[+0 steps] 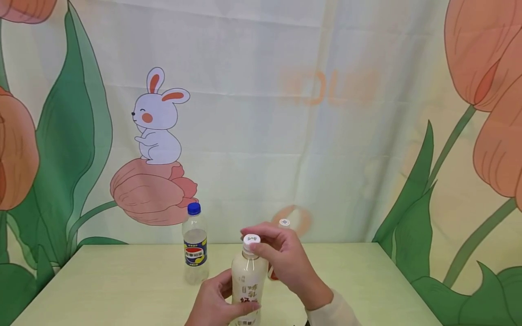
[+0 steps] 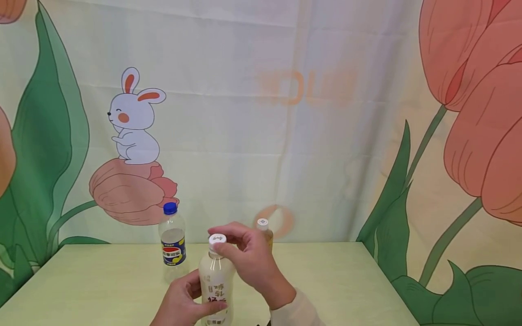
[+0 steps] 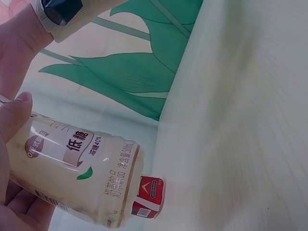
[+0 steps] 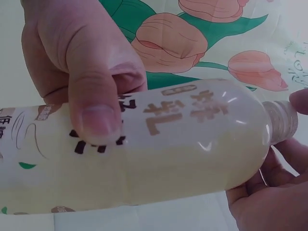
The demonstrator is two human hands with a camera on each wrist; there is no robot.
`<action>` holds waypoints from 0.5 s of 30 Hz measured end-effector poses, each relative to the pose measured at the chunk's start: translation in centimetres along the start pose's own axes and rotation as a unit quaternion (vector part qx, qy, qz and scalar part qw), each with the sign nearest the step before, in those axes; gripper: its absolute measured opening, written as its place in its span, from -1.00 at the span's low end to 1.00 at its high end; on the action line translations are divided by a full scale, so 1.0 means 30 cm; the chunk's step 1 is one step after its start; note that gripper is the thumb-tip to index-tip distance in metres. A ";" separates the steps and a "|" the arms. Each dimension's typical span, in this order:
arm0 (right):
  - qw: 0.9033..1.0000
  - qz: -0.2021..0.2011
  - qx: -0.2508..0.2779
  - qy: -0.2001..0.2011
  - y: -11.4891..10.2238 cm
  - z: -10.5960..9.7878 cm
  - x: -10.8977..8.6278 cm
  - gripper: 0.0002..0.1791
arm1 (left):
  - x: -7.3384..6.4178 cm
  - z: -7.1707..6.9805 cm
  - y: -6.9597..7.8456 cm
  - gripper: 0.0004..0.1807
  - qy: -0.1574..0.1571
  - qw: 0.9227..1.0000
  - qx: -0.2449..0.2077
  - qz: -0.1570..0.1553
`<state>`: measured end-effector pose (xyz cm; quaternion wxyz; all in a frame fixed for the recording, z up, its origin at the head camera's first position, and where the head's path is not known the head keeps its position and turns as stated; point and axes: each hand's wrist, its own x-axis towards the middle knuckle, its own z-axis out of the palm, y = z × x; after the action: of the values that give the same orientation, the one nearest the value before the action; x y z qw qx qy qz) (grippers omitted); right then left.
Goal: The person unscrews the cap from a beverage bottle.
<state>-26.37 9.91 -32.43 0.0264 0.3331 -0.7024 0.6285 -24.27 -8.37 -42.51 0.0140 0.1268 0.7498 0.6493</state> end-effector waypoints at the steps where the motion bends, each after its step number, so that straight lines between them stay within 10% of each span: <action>1: 1.000 -0.002 -0.001 -0.005 0.001 -0.001 0.000 -0.72 | 0.000 0.000 0.000 -0.18 -0.001 1.000 0.000 0.001; 15: 0.995 0.038 -0.033 0.090 -0.009 0.019 0.002 -0.74 | -0.004 0.008 -0.003 -0.19 0.000 1.000 0.000 0.007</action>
<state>-26.08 9.38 -32.29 0.0768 0.2468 -0.7299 0.6328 -24.14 -8.19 -42.66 0.0092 0.1319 0.7489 0.6494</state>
